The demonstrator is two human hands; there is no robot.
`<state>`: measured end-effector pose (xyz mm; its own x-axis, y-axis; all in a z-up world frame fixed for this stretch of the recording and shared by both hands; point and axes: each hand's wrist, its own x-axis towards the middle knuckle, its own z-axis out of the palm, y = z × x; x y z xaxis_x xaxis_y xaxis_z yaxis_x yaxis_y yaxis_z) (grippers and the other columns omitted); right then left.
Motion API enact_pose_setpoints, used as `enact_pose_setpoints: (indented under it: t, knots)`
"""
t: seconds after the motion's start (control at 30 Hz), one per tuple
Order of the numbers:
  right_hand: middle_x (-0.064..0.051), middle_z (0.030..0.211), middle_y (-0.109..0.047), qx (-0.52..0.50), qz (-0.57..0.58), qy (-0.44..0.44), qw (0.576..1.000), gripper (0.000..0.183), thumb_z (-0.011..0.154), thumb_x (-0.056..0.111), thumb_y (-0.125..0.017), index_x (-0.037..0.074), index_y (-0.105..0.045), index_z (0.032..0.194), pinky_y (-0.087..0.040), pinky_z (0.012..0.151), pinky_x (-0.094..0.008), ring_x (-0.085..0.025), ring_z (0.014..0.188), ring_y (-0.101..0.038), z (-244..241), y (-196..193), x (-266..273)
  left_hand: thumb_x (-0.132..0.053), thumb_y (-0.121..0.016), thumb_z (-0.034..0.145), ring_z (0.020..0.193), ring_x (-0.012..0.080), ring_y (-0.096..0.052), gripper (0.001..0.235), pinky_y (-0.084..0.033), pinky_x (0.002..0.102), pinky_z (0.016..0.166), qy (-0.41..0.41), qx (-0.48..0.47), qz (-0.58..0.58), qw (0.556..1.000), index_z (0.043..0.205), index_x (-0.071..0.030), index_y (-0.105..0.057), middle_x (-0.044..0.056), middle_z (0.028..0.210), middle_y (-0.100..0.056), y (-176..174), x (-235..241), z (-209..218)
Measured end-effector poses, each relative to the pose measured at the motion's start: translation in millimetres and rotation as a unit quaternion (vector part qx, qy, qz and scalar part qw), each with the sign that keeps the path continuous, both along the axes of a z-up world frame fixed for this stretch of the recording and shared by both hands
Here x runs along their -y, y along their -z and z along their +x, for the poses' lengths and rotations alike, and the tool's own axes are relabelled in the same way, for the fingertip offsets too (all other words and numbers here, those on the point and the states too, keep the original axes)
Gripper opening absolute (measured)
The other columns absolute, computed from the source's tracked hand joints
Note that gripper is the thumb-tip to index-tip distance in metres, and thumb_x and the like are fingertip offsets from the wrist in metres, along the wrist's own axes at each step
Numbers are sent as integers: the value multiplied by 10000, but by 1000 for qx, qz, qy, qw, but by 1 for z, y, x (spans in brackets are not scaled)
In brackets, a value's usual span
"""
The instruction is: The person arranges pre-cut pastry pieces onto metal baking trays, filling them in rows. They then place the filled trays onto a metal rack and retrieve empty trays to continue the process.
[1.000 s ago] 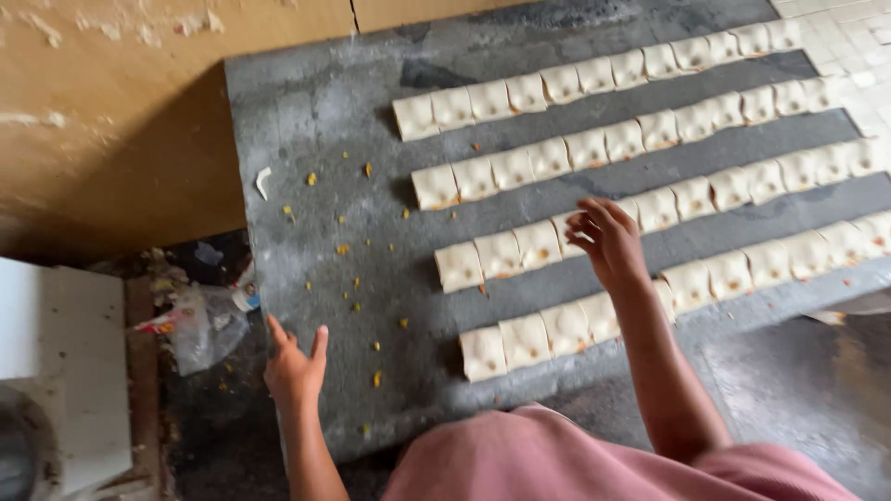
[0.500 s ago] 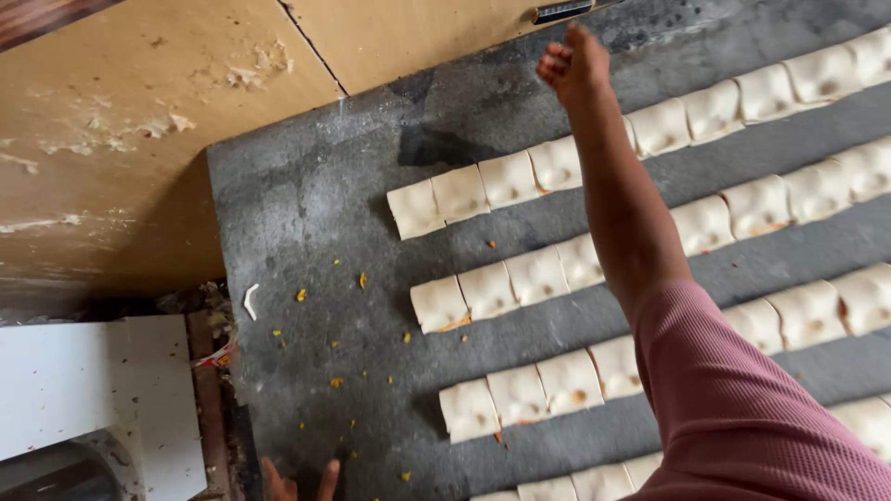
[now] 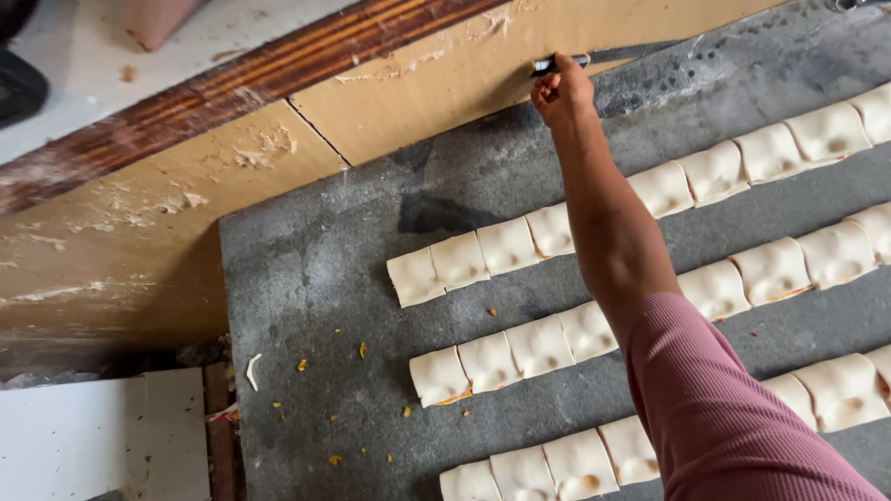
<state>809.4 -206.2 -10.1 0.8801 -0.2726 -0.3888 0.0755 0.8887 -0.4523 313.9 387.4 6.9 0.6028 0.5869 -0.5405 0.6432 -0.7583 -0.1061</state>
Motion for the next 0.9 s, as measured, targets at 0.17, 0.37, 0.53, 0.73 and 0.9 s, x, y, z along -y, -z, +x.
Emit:
enact_pose_setpoints:
  t: [0.17,0.37,0.53,0.73,0.9]
  knots:
    - [8,593,-509,161,-10,-68,985,300,1017,258,-729,123,-525,842,-375,525,-314,-150,562,-470,-45,-95,-31,-812,-610,754,1205,429,-669,1241,-589,501,974,-11,5,-4,1000,1682,-88,-215,275,1353,-643,7,16,2]
    - [-85,1059,-652,322,-94,-242,911,139,1019,103,-644,57,-594,1141,-534,810,-398,-251,959,-631,-255,-134,-177,-823,-605,744,1225,434,-659,1247,-588,511,984,-45,37,-44,997,1681,-89,-232,274,1373,-631,-12,19,-73]
    - [-23,842,-573,104,-166,-208,958,285,1063,202,-620,81,-514,1297,-362,462,-261,-103,586,-489,-392,-138,-249,-843,-596,765,1216,406,-621,1164,-558,494,937,63,159,4,985,1598,-89,-298,243,1371,-603,-29,25,-116]
    - [-41,808,-646,14,-351,-272,896,333,1052,348,-510,58,-641,1149,-423,419,-293,-114,506,-512,-556,-118,-255,-825,-605,812,1143,412,-659,1123,-562,495,909,99,275,-30,956,1593,-57,-357,262,1316,-642,-31,17,-141]
    - [-41,775,-629,-26,-385,-252,887,223,1046,247,-626,25,-620,1022,-505,518,-290,-111,607,-585,-641,-95,-257,-861,-586,834,969,401,-699,1119,-581,477,757,157,280,-26,947,1583,-64,-348,269,1116,-687,-28,3,-139]
